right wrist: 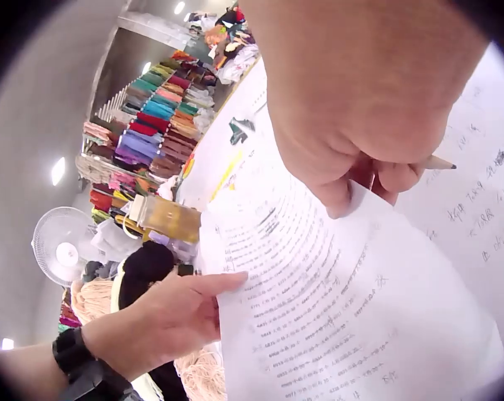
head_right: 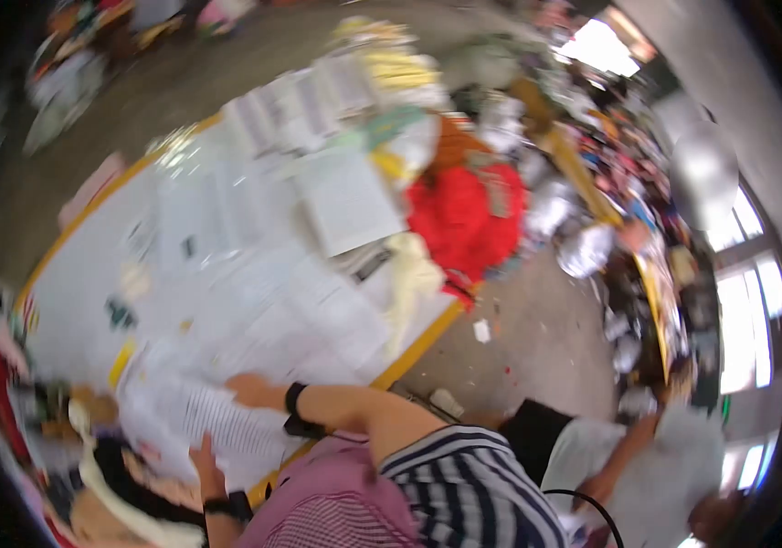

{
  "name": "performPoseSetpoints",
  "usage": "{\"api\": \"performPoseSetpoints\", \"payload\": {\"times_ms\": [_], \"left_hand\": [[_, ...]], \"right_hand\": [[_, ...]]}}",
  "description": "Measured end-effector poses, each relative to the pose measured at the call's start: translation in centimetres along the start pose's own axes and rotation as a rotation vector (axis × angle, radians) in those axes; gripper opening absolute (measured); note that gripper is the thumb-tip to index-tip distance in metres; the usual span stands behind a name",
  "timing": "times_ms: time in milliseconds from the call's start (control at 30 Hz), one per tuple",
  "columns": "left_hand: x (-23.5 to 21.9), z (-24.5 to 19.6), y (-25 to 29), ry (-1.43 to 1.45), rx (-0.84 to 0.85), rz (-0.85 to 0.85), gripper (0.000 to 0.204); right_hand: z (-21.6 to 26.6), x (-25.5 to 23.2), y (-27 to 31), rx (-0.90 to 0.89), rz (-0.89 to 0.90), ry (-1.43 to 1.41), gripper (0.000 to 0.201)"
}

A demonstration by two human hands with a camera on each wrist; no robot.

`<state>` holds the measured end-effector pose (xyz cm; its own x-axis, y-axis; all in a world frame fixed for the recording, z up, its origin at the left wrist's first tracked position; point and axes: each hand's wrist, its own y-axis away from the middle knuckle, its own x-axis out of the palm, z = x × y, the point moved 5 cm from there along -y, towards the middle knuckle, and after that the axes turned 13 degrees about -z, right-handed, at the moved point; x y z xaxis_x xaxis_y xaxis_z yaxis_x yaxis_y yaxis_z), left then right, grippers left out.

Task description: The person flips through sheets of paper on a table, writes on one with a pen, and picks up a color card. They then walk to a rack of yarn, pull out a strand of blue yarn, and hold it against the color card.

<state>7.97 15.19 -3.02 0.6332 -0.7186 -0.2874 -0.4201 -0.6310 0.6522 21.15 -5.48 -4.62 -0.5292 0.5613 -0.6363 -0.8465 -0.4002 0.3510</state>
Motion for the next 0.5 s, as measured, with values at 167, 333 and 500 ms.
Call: {"api": "performPoseSetpoints", "payload": {"times_ms": [167,333,500], "left_hand": [[1.1,-2.2,0.0,0.113,0.130,0.359,0.050],[3.6,-6.2,4.1,0.181,-0.042,0.465,0.052],[6.4,-5.8,4.5,0.213,0.006,0.581,0.048]], "right_hand": [[2.2,-7.8,2.7,-0.015,-0.212,-0.178,0.028],[-0.1,-9.7,5.1,0.045,-0.340,-0.227,0.028],[-2.5,-12.4,7.3,0.147,-0.501,-0.243,0.032]]}}
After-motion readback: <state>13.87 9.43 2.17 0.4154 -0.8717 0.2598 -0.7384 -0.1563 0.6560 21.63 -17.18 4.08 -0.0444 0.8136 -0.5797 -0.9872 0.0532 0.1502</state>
